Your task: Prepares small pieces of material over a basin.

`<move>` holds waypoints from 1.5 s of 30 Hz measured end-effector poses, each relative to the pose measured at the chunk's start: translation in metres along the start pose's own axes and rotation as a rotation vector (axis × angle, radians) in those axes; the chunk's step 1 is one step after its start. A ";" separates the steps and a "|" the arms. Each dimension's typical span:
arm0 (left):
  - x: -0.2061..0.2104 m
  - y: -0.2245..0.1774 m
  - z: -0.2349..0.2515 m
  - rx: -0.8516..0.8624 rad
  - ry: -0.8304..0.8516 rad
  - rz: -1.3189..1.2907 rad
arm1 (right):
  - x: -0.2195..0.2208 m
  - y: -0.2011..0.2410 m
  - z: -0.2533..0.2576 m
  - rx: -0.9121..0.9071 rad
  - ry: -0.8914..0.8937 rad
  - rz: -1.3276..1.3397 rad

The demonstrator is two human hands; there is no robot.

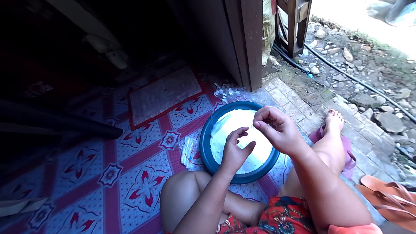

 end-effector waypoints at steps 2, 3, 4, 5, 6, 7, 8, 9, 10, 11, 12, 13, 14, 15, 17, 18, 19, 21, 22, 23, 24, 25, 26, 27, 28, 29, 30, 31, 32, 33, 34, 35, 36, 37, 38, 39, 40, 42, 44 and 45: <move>-0.002 0.002 0.001 0.026 -0.016 -0.001 | 0.000 0.001 0.000 0.000 -0.003 0.020; -0.002 0.001 0.001 0.034 -0.012 0.006 | 0.000 0.001 0.000 -0.006 -0.006 0.035; -0.002 0.001 0.003 0.035 -0.005 0.019 | 0.000 0.001 0.000 -0.011 -0.009 0.052; -0.002 0.001 0.004 0.032 0.003 0.035 | -0.001 0.002 0.000 -0.017 -0.013 0.068; -0.001 0.001 0.005 0.026 0.011 0.048 | -0.002 0.002 0.000 -0.022 -0.021 0.087; 0.000 0.001 0.007 0.014 0.023 0.053 | -0.002 0.002 0.000 -0.026 -0.030 0.108; 0.001 0.001 0.008 0.003 0.035 0.048 | -0.003 0.002 0.000 -0.029 -0.042 0.126; 0.002 0.000 0.008 0.001 0.043 0.035 | -0.004 0.001 0.000 -0.028 -0.050 0.139; 0.004 -0.001 0.008 0.005 0.042 0.019 | -0.004 0.001 0.000 -0.025 -0.057 0.145; 0.005 -0.003 0.008 0.005 0.047 -0.004 | -0.005 0.001 -0.001 -0.018 -0.059 0.147; 0.006 -0.004 0.008 0.004 0.065 -0.034 | -0.005 0.000 -0.001 -0.008 -0.057 0.146; 0.007 -0.005 0.007 0.009 0.098 -0.075 | -0.005 0.000 -0.001 0.004 -0.053 0.142; 0.008 -0.006 0.007 0.023 0.141 -0.120 | -0.004 -0.001 -0.001 0.017 -0.043 0.136; 0.010 -0.007 0.007 0.041 0.191 -0.169 | -0.003 -0.002 -0.001 0.033 -0.031 0.128; 0.013 -0.013 0.008 0.064 0.269 -0.273 | 0.000 -0.004 0.000 0.063 -0.006 0.112; 0.013 -0.016 0.008 0.065 0.285 -0.324 | 0.001 -0.006 0.000 0.076 -0.001 0.104; 0.014 -0.019 0.010 0.067 0.288 -0.375 | 0.001 -0.008 0.001 0.095 -0.003 0.098; 0.014 -0.018 0.014 0.069 0.276 -0.462 | -0.001 -0.014 0.002 0.141 -0.029 0.094; 0.014 -0.015 0.016 0.067 0.267 -0.493 | -0.003 -0.018 0.002 0.161 -0.050 0.099; 0.013 -0.011 0.017 0.054 0.254 -0.510 | -0.006 -0.022 0.002 0.178 -0.076 0.110; 0.012 -0.007 0.019 0.034 0.241 -0.517 | -0.009 -0.028 0.001 0.199 -0.105 0.131; 0.011 -0.003 0.020 0.017 0.230 -0.522 | -0.011 -0.034 0.001 0.228 -0.134 0.171; 0.010 0.000 0.020 -0.001 0.217 -0.527 | -0.013 -0.040 0.001 0.257 -0.165 0.228; 0.009 0.003 0.021 -0.021 0.201 -0.527 | -0.014 -0.045 0.001 0.293 -0.199 0.293; 0.008 0.004 0.021 -0.048 0.186 -0.519 | -0.016 -0.052 0.001 0.335 -0.235 0.358; 0.008 0.005 0.021 -0.077 0.170 -0.504 | -0.017 -0.059 0.001 0.382 -0.279 0.425; 0.007 0.006 0.022 -0.108 0.155 -0.484 | -0.019 -0.066 0.002 0.432 -0.326 0.493; 0.006 0.008 0.022 -0.136 0.144 -0.469 | -0.020 -0.073 0.001 0.492 -0.376 0.560; 0.005 0.010 0.023 -0.161 0.135 -0.457 | -0.022 -0.080 0.001 0.556 -0.435 0.631; 0.005 0.012 0.023 -0.179 0.130 -0.447 | -0.023 -0.087 0.001 0.617 -0.493 0.700; 0.004 0.014 0.023 -0.187 0.130 -0.441 | -0.023 -0.094 0.000 0.668 -0.542 0.769; 0.004 0.016 0.024 -0.185 0.135 -0.434 | -0.022 -0.100 -0.001 0.708 -0.579 0.825; 0.004 0.017 0.024 -0.177 0.139 -0.419 | -0.021 -0.104 -0.002 0.738 -0.608 0.867; 0.003 0.019 0.024 -0.166 0.142 -0.389 | -0.018 -0.106 -0.002 0.768 -0.629 0.888; 0.001 0.021 0.024 -0.156 0.145 -0.343 | -0.016 -0.108 -0.003 0.783 -0.639 0.902; -0.001 0.023 0.024 -0.149 0.150 -0.277 | -0.015 -0.109 -0.003 0.789 -0.642 0.907; -0.004 0.022 0.023 -0.138 0.156 -0.190 | -0.014 -0.109 -0.002 0.787 -0.641 0.904; -0.010 0.014 0.019 -0.103 0.169 0.028 | -0.012 -0.107 -0.001 0.769 -0.625 0.886; -0.015 0.007 0.015 -0.035 0.233 0.234 | -0.011 -0.103 -0.001 0.747 -0.594 0.833; -0.016 0.004 0.014 0.008 0.260 0.321 | -0.010 -0.100 0.000 0.728 -0.569 0.793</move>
Point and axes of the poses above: each hand's wrist, its own z-axis towards the middle knuckle, its own x-axis out of the palm, y = z × x, the point moved 5 cm from there along z, towards the middle knuckle, and after that the axes turned 8 degrees about y, right-handed, at the moved point
